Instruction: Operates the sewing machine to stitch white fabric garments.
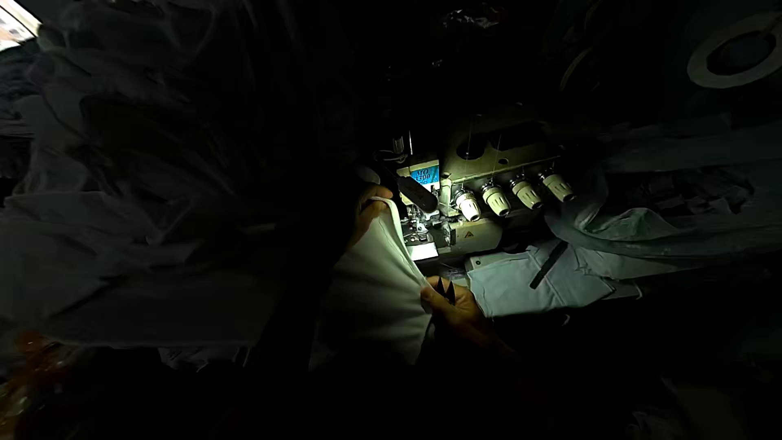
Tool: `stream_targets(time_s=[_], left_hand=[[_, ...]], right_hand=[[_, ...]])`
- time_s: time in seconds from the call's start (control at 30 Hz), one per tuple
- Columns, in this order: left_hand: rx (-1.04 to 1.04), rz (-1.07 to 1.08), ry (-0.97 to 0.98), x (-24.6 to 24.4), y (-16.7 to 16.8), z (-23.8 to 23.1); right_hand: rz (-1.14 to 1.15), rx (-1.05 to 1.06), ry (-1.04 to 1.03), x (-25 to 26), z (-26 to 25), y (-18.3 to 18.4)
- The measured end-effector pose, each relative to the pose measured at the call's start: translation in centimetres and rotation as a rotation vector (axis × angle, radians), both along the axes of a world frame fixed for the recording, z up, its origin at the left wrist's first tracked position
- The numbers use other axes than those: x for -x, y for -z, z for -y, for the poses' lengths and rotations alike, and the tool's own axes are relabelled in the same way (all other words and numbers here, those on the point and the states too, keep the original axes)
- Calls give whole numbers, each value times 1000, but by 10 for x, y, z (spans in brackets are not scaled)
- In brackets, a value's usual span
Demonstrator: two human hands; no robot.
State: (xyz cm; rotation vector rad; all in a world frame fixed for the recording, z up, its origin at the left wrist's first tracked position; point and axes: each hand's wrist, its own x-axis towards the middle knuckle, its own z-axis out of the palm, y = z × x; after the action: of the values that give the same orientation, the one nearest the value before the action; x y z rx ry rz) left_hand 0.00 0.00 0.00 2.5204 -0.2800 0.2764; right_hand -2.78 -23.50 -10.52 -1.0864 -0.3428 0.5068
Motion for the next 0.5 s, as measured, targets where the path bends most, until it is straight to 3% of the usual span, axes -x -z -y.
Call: stream_targets(time_s=[0.2, 0.33, 0.5], left_hand=[[46, 304, 34, -19, 36, 11], [229, 239, 58, -21, 46, 10], [333, 8, 46, -18, 42, 10]], right_hand=[[-86, 48, -104, -13, 39, 19], [-18, 98, -58, -18, 42, 32], [133, 117, -26, -20, 31, 37]])
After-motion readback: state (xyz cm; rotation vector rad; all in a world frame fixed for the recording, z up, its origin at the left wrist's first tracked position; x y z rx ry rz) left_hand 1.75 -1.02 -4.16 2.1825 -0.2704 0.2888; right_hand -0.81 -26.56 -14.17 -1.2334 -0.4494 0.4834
